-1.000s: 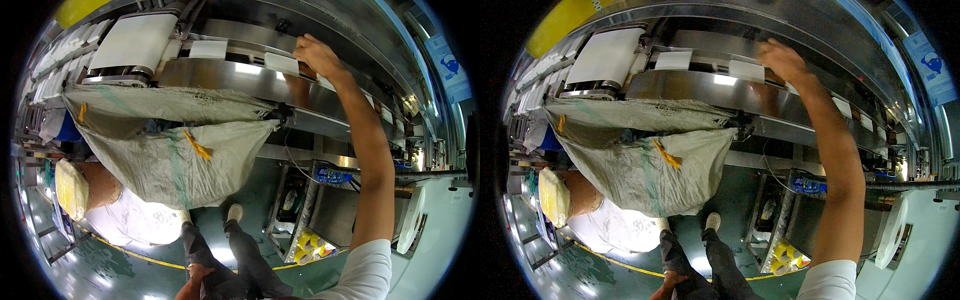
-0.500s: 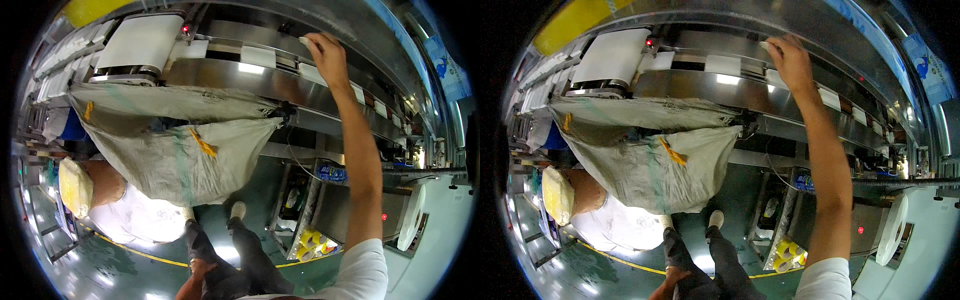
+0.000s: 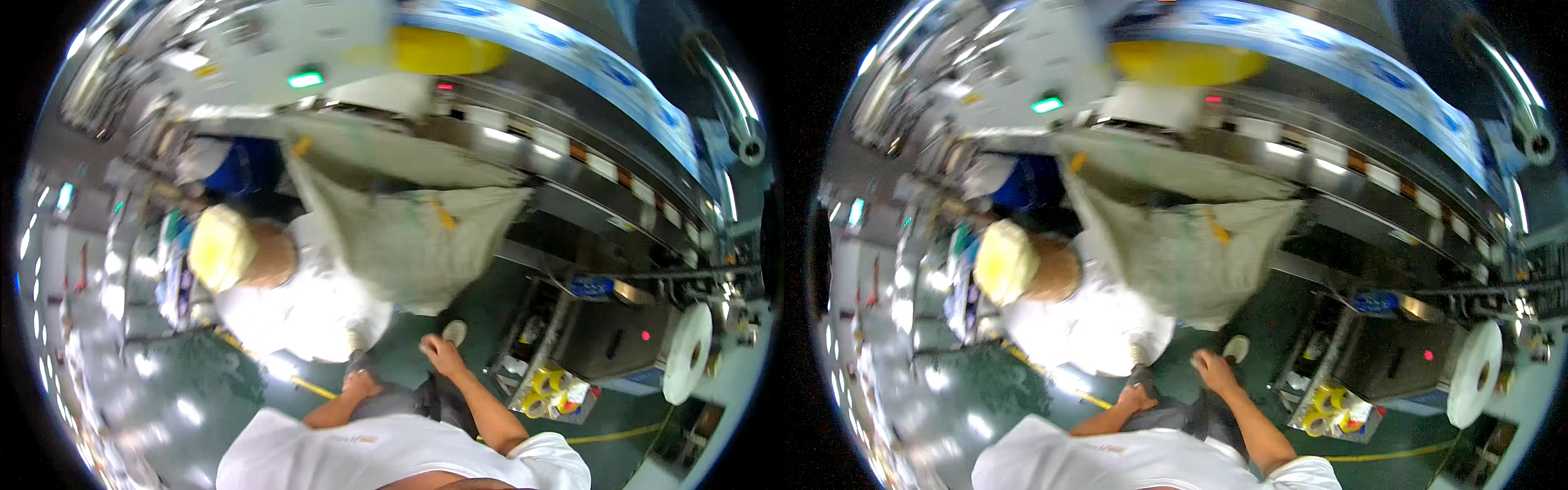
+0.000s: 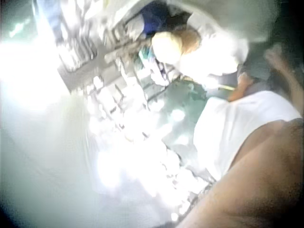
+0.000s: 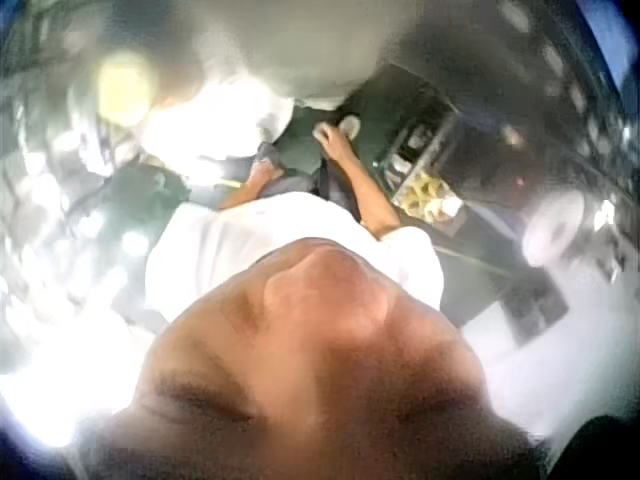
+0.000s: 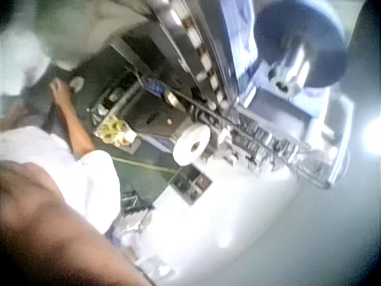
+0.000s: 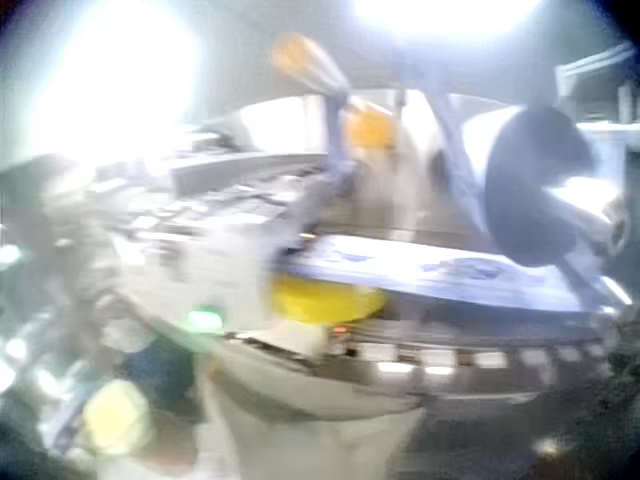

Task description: The person picks up stacks of white rectangular items from a conveyor belt, places them on a scale to check their weight, and then puts them back onto the conveyor line.

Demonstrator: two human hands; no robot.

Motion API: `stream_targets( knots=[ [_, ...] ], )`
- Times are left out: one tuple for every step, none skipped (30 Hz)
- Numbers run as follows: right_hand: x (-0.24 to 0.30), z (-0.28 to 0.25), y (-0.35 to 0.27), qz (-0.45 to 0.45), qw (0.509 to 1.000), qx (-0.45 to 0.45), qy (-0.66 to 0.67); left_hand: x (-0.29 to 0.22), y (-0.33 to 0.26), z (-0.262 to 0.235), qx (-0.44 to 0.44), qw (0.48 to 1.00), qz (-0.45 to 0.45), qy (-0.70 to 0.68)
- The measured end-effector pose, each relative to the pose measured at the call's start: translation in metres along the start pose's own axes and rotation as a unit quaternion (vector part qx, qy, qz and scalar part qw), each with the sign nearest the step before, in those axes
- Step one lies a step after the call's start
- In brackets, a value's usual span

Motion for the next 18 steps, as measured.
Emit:
stream_targets(
  knots=[
    [-0.001,0.041,-0.021,0.015,0.995,0.1,0.006,0.013,-0.015,-0.012,-0.009,1.0,-0.017,-0.007],
    [-0.024,0.088,-0.053,0.012,0.989,0.142,-0.036,0.01,-0.055,-0.037,-0.029,0.999,-0.012,0.024],
    [-0.036,0.131,-0.069,0.006,0.982,0.175,-0.076,0.031,-0.048,-0.034,-0.085,0.994,-0.057,0.046],
    [-0.043,0.164,-0.077,0.06,0.957,0.275,-0.076,0.036,-0.049,-0.045,-0.09,0.996,0.016,0.022],
    [-0.052,0.199,-0.076,0.044,0.924,0.365,-0.109,0.044,-0.058,-0.054,-0.091,0.992,0.09,0.005],
    [-0.055,0.24,-0.073,0.029,0.886,0.444,-0.129,0.053,-0.05,-0.064,-0.119,0.978,0.155,-0.08],
    [-0.048,0.27,-0.063,0.032,0.885,0.445,-0.133,0.068,-0.038,-0.062,-0.164,0.932,0.285,-0.154],
    [-0.048,0.275,-0.037,0.055,0.897,0.414,-0.145,0.059,-0.063,-0.097,-0.188,0.885,0.366,-0.218],
    [-0.04,0.278,-0.011,0.026,0.917,0.385,-0.102,0.054,-0.088,-0.131,-0.183,0.852,0.437,-0.224],
    [-0.012,0.285,-0.001,-0.017,0.911,0.406,-0.066,0.071,-0.106,-0.14,-0.148,0.781,0.49,-0.357],
    [-0.025,0.302,0.018,-0.023,0.95,0.307,0.058,0.071,-0.136,-0.165,-0.095,0.749,0.527,-0.391],
    [-0.05,0.313,0.037,-0.051,0.966,0.179,0.181,0.068,-0.178,-0.198,-0.083,0.741,0.578,-0.331],
    [-0.028,0.317,0.054,-0.032,0.973,0.202,0.109,0.091,-0.208,-0.219,-0.08,0.73,0.59,-0.337],
    [-0.011,0.315,0.068,0.004,0.979,0.203,0.01,0.098,-0.235,-0.233,-0.056,0.731,0.609,-0.303],
    [0.009,0.313,0.081,0.046,0.973,0.214,-0.071,0.111,-0.267,-0.252,-0.042,0.733,0.618,-0.282],
    [0.029,0.316,0.091,0.059,0.97,0.216,-0.098,0.122,-0.294,-0.264,-0.027,0.733,0.627,-0.261],
    [0.046,0.314,0.103,0.076,0.967,0.212,-0.123,0.131,-0.304,-0.268,-0.04,0.735,0.632,-0.244],
    [0.065,0.311,0.11,0.09,0.966,0.201,-0.137,0.135,-0.314,-0.271,-0.051,0.734,0.642,-0.218]
  ],
)
Point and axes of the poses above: each hand's wrist, its own y-axis towards the middle knuckle, its own z-axis out of the palm, x = y × z, the point moved 6 cm from there along y, towards the middle knuckle, and after that the axes turned 10 degrees about -z, right-handed, at the moved point
